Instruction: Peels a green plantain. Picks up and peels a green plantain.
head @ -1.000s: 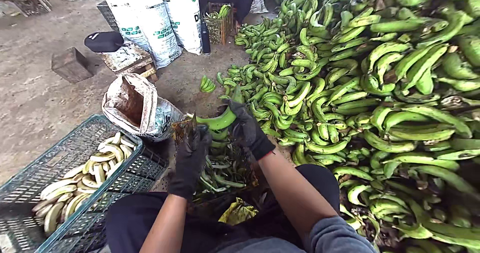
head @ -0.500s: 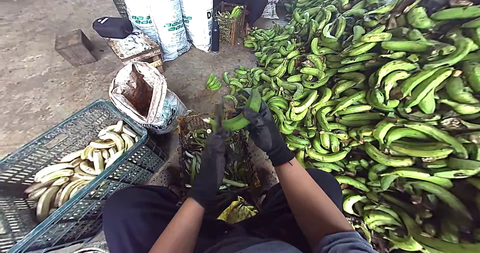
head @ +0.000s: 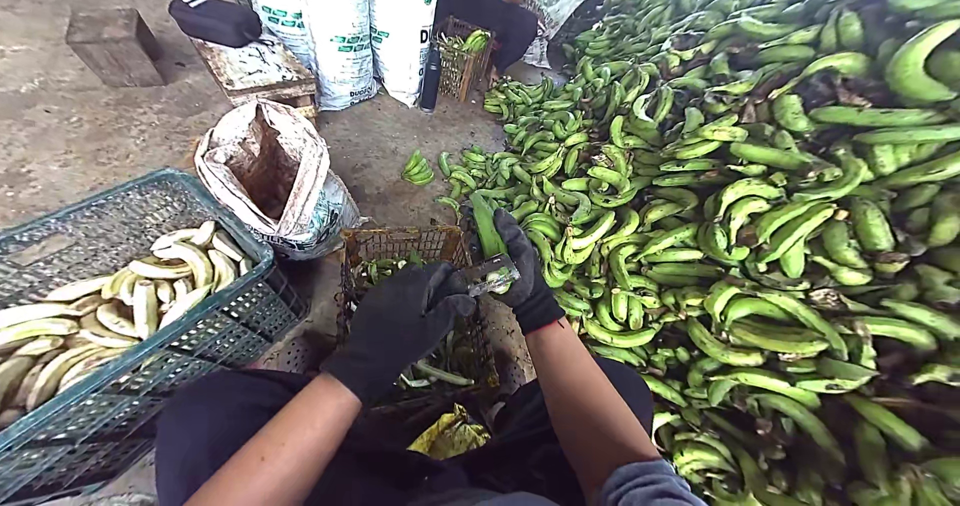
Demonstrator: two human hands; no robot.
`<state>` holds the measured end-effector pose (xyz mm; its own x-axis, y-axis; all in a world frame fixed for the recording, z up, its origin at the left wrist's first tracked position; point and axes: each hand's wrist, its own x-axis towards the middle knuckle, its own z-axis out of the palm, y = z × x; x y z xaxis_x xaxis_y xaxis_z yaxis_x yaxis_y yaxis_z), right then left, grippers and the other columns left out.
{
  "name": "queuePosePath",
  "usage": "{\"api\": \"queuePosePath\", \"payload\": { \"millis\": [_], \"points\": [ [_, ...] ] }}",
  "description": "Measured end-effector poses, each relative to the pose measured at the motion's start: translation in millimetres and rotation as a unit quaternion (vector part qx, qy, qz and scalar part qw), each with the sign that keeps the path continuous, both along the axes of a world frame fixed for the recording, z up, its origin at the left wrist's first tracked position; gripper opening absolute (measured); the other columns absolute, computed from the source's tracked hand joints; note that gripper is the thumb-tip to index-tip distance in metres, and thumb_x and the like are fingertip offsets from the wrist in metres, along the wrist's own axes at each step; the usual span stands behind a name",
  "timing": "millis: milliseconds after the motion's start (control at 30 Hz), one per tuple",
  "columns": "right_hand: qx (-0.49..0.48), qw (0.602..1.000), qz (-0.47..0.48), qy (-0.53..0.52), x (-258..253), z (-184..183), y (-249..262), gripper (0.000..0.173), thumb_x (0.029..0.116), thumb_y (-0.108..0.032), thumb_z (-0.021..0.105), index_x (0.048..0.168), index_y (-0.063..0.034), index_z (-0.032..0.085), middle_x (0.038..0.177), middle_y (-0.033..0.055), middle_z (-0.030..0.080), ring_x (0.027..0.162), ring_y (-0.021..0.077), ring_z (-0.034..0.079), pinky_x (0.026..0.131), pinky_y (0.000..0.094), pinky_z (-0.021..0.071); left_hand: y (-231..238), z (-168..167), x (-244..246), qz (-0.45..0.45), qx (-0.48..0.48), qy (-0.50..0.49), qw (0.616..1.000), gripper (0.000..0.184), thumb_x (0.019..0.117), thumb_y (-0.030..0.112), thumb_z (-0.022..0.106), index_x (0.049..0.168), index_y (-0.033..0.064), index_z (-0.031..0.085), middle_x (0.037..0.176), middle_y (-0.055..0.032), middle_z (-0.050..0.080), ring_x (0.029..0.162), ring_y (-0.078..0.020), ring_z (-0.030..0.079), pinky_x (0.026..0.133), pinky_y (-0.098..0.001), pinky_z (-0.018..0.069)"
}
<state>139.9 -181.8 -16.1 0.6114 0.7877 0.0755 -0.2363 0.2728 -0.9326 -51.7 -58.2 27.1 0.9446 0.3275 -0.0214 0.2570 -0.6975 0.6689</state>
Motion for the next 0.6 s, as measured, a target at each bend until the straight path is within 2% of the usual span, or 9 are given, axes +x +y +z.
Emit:
{"api": "queuePosePath", "payload": {
  "millis": [133,233,300,333,367,433,467,533,600],
  "points": [
    [0.01,1.0,-0.009,0.0,-12,-10,7,0.052,0.1088,-0.05,0.026,0.14,-0.0215,0.056,0.088,-0.0014,0.064,0.068,0.0067,0.06,0.06,0.0249,0.0553,10,-15,7,-0.005,-0.022,-0.005,1.0,0.056,0.1002,0.054,0.055,0.145,0.0209,0.058,0.125,-0.0105,0.065,0.112,-0.0279,0.065,0.096,-0.0541,0.0524],
    [0.015,0.998,0.018,0.056,-27,-21,14,0.045,0.1085,-0.044,0.03,0.137,-0.0212,0.056,0.094,0.0005,0.066,0.069,0.0073,0.061,0.059,0.0244,0.0545,24,-29,15,0.034,0.065,-0.05,0.996,0.052,0.0975,0.041,0.063,0.145,0.02,0.059,0.125,-0.0152,0.066,0.111,-0.035,0.065,0.093,-0.0595,0.0526],
    [0.022,0.986,0.035,0.162,-43,-26,17,0.042,0.1085,-0.046,0.032,0.119,-0.0172,0.061,0.08,0.0027,0.064,0.058,0.0086,0.061,0.051,0.0222,0.0536,37,-36,20,0.085,0.132,-0.085,0.984,0.053,0.0951,0.038,0.069,0.143,0.0178,0.06,0.124,-0.0204,0.065,0.112,-0.0415,0.064,0.092,-0.0635,0.0509],
    [0.018,0.979,0.043,0.199,-50,-25,17,0.049,0.1091,-0.05,0.03,0.111,-0.0131,0.061,0.074,0.0044,0.063,0.053,0.01,0.06,0.047,0.0222,0.053,44,-37,23,0.114,0.143,-0.099,0.978,0.053,0.0957,0.038,0.069,0.143,0.0156,0.06,0.124,-0.0233,0.064,0.111,-0.0443,0.063,0.091,-0.065,0.0503],
    [0.016,0.974,0.053,0.221,-53,-25,15,0.055,0.1085,-0.054,0.027,0.11,-0.0106,0.061,0.071,0.0054,0.062,0.051,0.0106,0.06,0.046,0.0224,0.0525,50,-35,25,0.144,0.132,-0.109,0.975,0.053,0.0979,0.039,0.067,0.144,0.0134,0.058,0.124,-0.025,0.063,0.111,-0.0455,0.063,0.091,-0.0656,0.0504],
    [0.021,0.976,0.061,0.209,-51,-30,7,0.054,0.1065,-0.055,0.032,0.121,-0.012,0.062,0.074,0.0058,0.064,0.054,0.0107,0.061,0.048,0.0232,0.0539,58,-27,24,0.191,0.064,-0.12,0.972,0.058,0.1023,0.047,0.059,0.147,0.0112,0.052,0.127,-0.027,0.06,0.11,-0.0466,0.063,0.088,-0.0675,0.0515],
    [0.031,0.982,0.06,0.179,-44,-32,3,0.052,0.1051,-0.053,0.037,0.13,-0.0144,0.06,0.077,0.0053,0.065,0.056,0.0109,0.062,0.05,0.024,0.0554,59,-23,23,0.196,0.038,-0.127,0.972,0.059,0.1027,0.049,0.057,0.148,0.0117,0.05,0.127,-0.0264,0.06,0.109,-0.046,0.063,0.087,-0.068,0.0511],
    [0.051,0.99,0.032,0.125,-30,-30,-2,0.049,0.1011,-0.053,0.049,0.135,-0.0186,0.058,0.08,0.0039,0.067,0.057,0.0115,0.064,0.05,0.0261,0.0574,51,-19,19,0.158,0.001,-0.124,0.98,0.054,0.1025,0.049,0.057,0.144,0.0148,0.054,0.121,-0.0207,0.065,0.104,-0.0393,0.066,0.085,-0.0652,0.0533],
    [0.052,0.997,-0.057,0.005,-15,-24,-1,0.049,0.1011,-0.051,0.051,0.137,-0.0175,0.056,0.088,0.0018,0.068,0.062,0.0104,0.065,0.054,0.0274,0.0584,33,-21,15,0.093,-0.059,-0.099,0.989,0.049,0.1005,0.051,0.059,0.138,0.0204,0.06,0.115,-0.0104,0.067,0.098,-0.0272,0.068,0.082,-0.0567,0.0573]
  ]
}}
